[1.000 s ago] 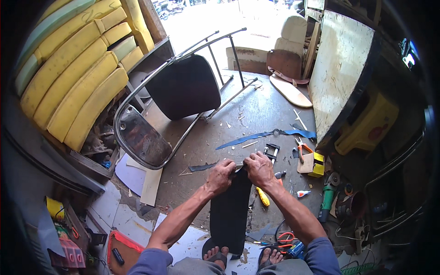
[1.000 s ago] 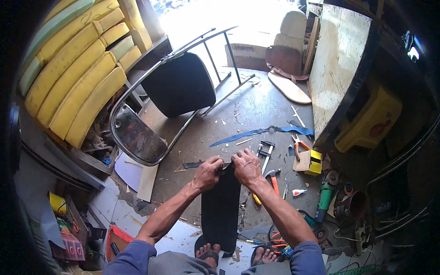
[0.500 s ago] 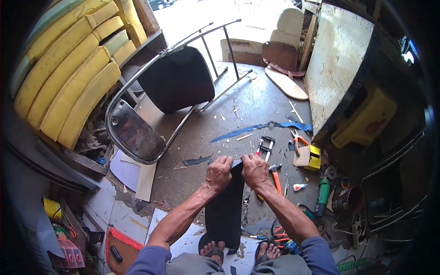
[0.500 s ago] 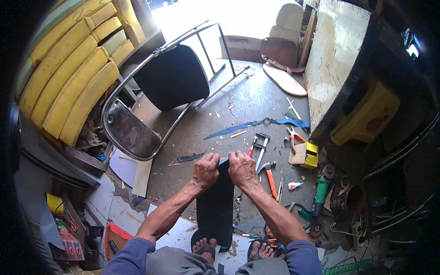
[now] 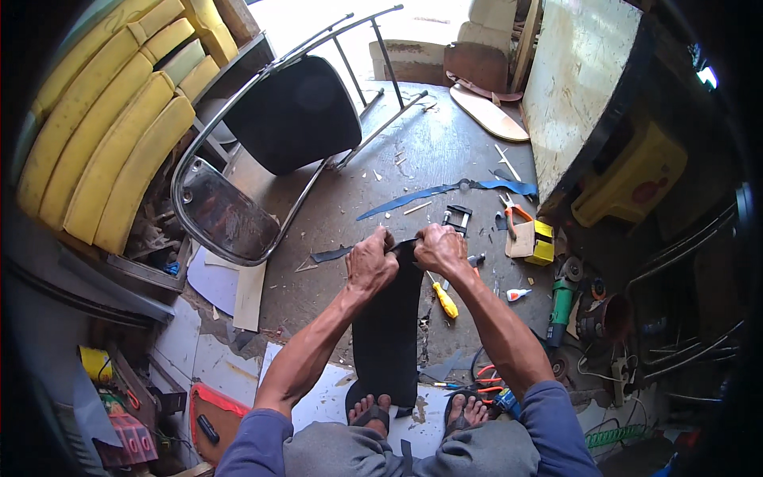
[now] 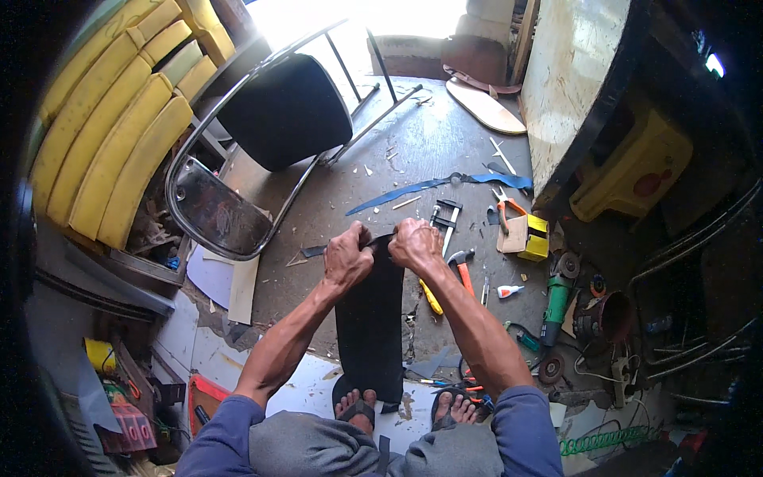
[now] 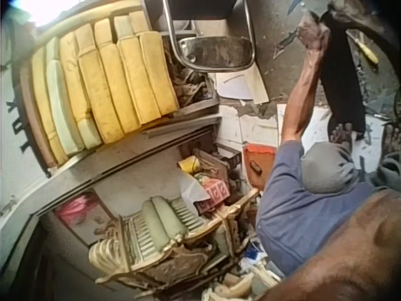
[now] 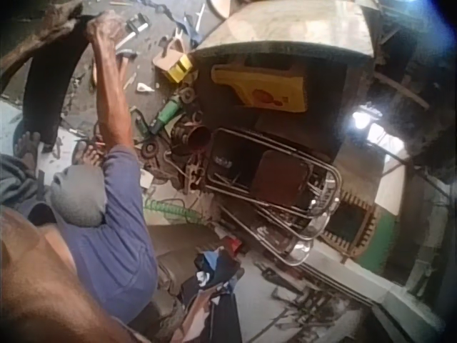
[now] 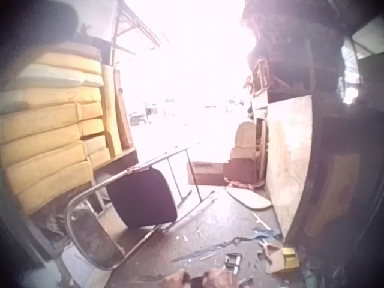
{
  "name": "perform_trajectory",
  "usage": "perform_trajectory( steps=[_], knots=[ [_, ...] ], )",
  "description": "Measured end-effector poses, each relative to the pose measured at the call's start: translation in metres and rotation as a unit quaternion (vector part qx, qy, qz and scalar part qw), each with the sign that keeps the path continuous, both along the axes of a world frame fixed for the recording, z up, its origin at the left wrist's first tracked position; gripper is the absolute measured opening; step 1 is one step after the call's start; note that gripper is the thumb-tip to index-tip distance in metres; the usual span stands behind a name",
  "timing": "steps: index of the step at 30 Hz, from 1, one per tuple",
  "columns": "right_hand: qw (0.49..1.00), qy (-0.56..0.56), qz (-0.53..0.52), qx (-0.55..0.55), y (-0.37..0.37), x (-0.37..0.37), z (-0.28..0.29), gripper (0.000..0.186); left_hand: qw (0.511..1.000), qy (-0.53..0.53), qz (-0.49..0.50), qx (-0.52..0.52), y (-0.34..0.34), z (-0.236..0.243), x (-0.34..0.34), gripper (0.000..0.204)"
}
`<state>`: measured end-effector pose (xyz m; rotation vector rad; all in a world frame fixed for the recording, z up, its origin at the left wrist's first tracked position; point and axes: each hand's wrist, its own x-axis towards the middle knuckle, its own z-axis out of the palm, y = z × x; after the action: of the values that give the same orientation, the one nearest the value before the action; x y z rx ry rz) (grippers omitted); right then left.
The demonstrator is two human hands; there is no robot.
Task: The person reupholsters a chair component by stretching black fabric over a wooden and foam base, securing it with a pneumatic stapler, and trimming the excess fabric with scissors.
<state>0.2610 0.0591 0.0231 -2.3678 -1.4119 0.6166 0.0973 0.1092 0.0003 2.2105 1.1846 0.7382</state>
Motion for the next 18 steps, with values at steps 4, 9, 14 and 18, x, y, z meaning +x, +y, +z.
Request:
perform_trajectory(
  steps=[4,9,14,18],
  knots=[
    [0.991,0.075,0.003,-0.111,0.014,0.018,0.009,0.028,0.982,-0.024,0.013,-0.187,0.016,0.005,-0.001,0.024],
    [0.932,0.346,-0.023,-0.109,0.01,0.022,0.025,0.027,0.914,-0.115,-0.03,-0.389,0.032,-0.003,-0.017,0.024],
    [0.92,0.364,-0.036,-0.141,-0.002,0.035,0.019,0.034,0.91,-0.123,-0.145,-0.369,0.016,0.015,-0.019,0.034],
    [0.905,0.399,-0.042,-0.143,-0.007,0.031,0.017,0.03,0.953,-0.108,-0.181,-0.218,0.002,0.001,-0.032,0.031]
  ],
)
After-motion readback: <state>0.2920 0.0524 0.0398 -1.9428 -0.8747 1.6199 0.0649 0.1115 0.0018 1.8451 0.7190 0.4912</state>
